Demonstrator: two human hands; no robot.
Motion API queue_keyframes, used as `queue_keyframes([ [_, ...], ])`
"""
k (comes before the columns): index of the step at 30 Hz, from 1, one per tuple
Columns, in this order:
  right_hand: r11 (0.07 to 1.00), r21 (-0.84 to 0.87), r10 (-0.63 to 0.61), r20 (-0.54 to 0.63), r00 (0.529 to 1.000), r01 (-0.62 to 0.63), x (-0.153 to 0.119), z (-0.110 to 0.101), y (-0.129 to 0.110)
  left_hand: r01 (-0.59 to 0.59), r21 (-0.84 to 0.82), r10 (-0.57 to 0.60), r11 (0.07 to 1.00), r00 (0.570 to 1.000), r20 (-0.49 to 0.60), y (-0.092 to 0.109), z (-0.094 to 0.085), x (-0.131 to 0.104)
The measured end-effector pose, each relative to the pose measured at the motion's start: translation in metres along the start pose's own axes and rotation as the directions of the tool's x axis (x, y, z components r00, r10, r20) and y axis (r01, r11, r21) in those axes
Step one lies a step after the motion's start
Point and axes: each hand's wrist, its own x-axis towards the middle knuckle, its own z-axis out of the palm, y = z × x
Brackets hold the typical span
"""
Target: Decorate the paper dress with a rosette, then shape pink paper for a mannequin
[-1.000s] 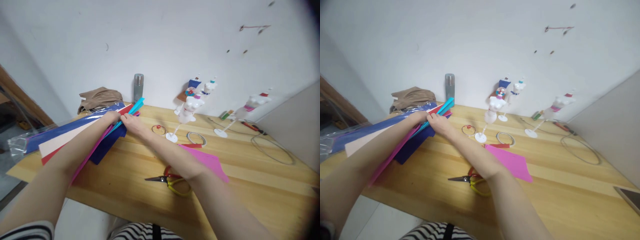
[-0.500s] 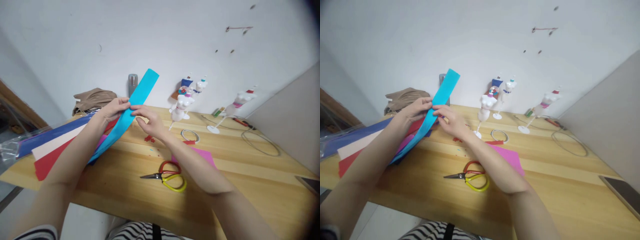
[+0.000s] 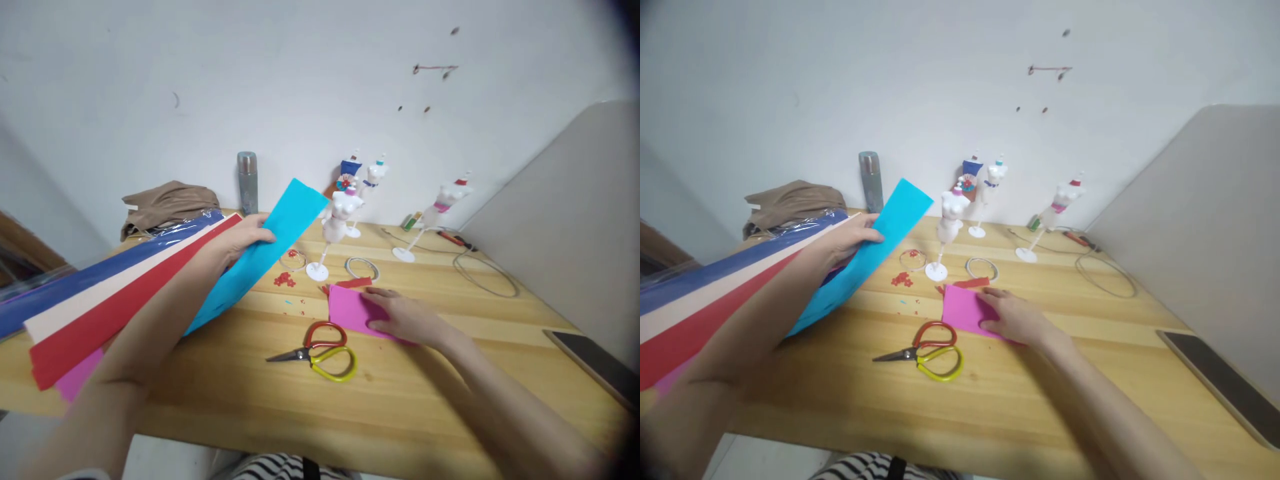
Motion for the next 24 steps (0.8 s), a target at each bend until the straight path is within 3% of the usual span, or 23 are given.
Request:
queue_keyframes([
  [3, 1.0, 0.007, 0.028, -0.008, 1.0, -0.028, -0.007, 0.008, 0.001, 0.077, -0.226, -0.069, 0.971, 0.997, 0.046, 0.007, 0.02, 0.008],
  [7, 0.998, 0.059, 0.028, -0.056, 0.998, -0.024, -0.011, 0.005, 0.0, 0.1, -0.244, -0.087, 0.965, 0.994, 0.064, 0.014, 0.029, 0.008],
  [12, 0.93, 0.368, 0.042, -0.169, 0.985, 0.023, -0.015, -0.011, 0.017, 0.065, -0.299, -0.055, 0.952, 0.998, 0.043, 0.011, 0.026, 0.006],
  [14, 0.79, 0.612, 0.148, -0.235, 0.961, 0.028, -0.011, -0.021, 0.021, 0.044, -0.309, -0.044, 0.95, 0.999, 0.006, 0.012, 0.025, 0.007],
  [15, 0.676, 0.736, 0.225, -0.268, 0.937, 0.049, -0.006, -0.027, 0.021, 0.034, -0.303, -0.041, 0.952, 0.999, -0.017, 0.014, 0.026, 0.009],
  [17, 0.406, 0.899, 0.401, -0.339, 0.851, 0.167, 0.01, -0.037, 0.013, 0.031, -0.29, -0.042, 0.957, 0.999, -0.034, 0.017, 0.029, 0.015],
  [19, 0.201, 0.913, 0.511, -0.407, 0.757, 0.355, 0.034, -0.045, -0.001, 0.038, -0.289, -0.042, 0.956, 0.999, -0.008, 0.018, 0.034, 0.022],
  [20, 0.133, 0.9, 0.531, -0.418, 0.737, 0.415, 0.047, -0.047, -0.009, 0.033, -0.296, -0.032, 0.955, 0.999, 0.007, 0.017, 0.038, 0.026],
  [24, 0.096, 0.884, 0.521, -0.437, 0.734, 0.458, 0.084, -0.047, -0.036, -0.057, -0.29, 0.065, 0.955, 0.998, 0.017, 0.008, 0.05, 0.036],
])
